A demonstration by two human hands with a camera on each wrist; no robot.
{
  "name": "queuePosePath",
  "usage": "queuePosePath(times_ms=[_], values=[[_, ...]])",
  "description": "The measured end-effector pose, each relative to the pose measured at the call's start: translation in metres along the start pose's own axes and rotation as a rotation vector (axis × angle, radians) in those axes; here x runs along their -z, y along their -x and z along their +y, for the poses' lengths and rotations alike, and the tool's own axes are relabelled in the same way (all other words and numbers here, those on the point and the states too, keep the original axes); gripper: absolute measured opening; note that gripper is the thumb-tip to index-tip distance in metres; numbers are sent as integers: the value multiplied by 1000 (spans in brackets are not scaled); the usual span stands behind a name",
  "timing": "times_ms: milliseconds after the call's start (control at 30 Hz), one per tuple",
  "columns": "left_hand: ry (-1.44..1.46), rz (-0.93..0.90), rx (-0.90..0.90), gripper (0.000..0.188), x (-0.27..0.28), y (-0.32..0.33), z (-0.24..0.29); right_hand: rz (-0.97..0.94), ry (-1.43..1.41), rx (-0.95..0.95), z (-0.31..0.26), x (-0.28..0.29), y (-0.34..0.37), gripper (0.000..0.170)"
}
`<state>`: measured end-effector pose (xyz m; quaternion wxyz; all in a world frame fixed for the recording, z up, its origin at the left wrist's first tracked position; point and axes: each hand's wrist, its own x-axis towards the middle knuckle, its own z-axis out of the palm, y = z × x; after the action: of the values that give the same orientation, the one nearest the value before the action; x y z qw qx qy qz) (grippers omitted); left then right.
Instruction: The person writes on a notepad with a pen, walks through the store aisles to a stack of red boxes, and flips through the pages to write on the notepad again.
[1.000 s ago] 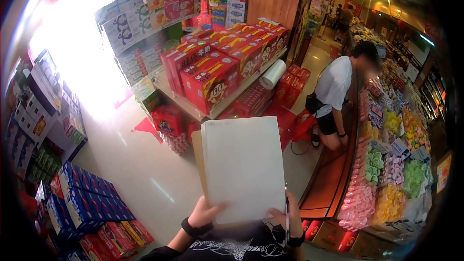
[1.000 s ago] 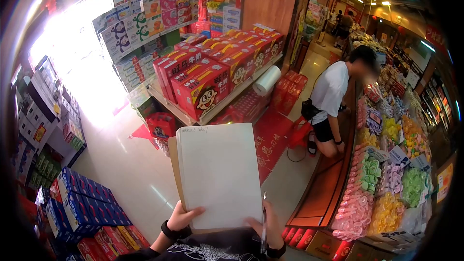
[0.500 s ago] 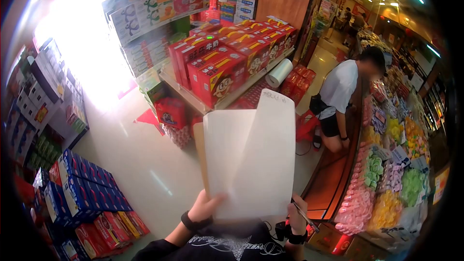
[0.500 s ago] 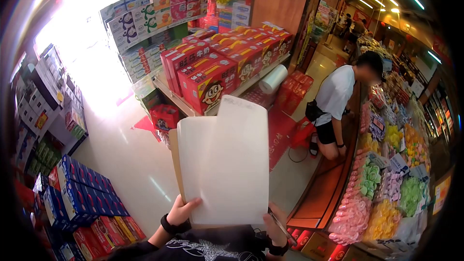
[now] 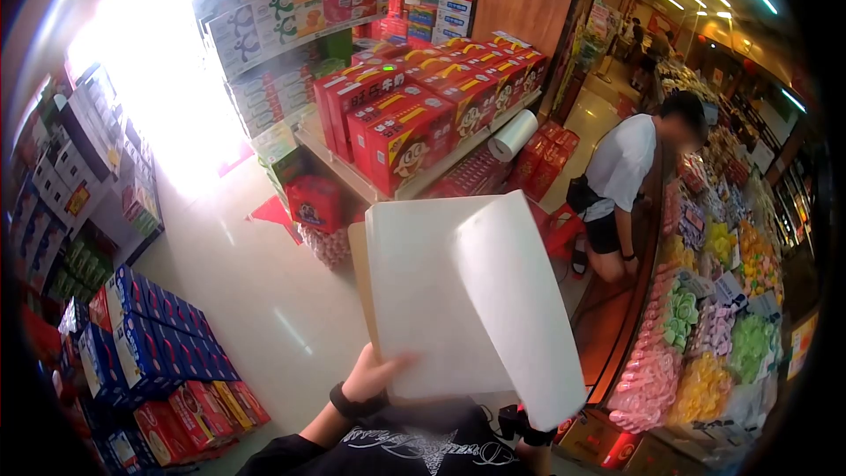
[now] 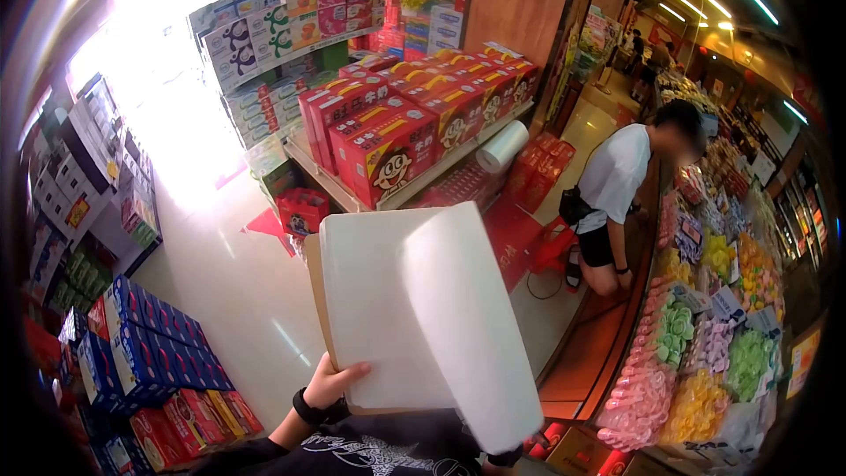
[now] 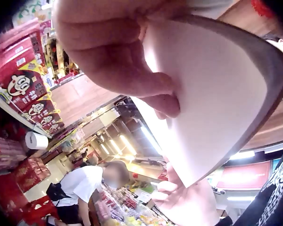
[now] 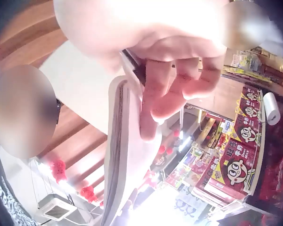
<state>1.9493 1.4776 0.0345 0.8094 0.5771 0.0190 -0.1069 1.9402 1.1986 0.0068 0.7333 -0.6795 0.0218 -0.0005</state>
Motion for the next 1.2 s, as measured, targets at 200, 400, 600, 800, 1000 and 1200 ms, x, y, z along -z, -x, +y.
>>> queuePosePath(times_ms=[200,400,600,800,1000,1200], values=[[21,-23,7,25,1,3,1,-96,29,-17,-7,-4,1,69],[53,-54,53,29,14,1,-10,-282,564,201,-32,-13,-4,74],[-122,-226,-88,35,-11,-16,8,-182,1210,557,-48,-42,-23,78],[-120,-537,-262,49,-40,-35,39,8,629,617,4,-37,-43,55],[-370,-229,-297,32,-13,-71,32,174,-352,57,-1,-33,-40,26],[-145,-337,-184,39,-9,-84,17,133,-886,-168,49,2,-47,42]])
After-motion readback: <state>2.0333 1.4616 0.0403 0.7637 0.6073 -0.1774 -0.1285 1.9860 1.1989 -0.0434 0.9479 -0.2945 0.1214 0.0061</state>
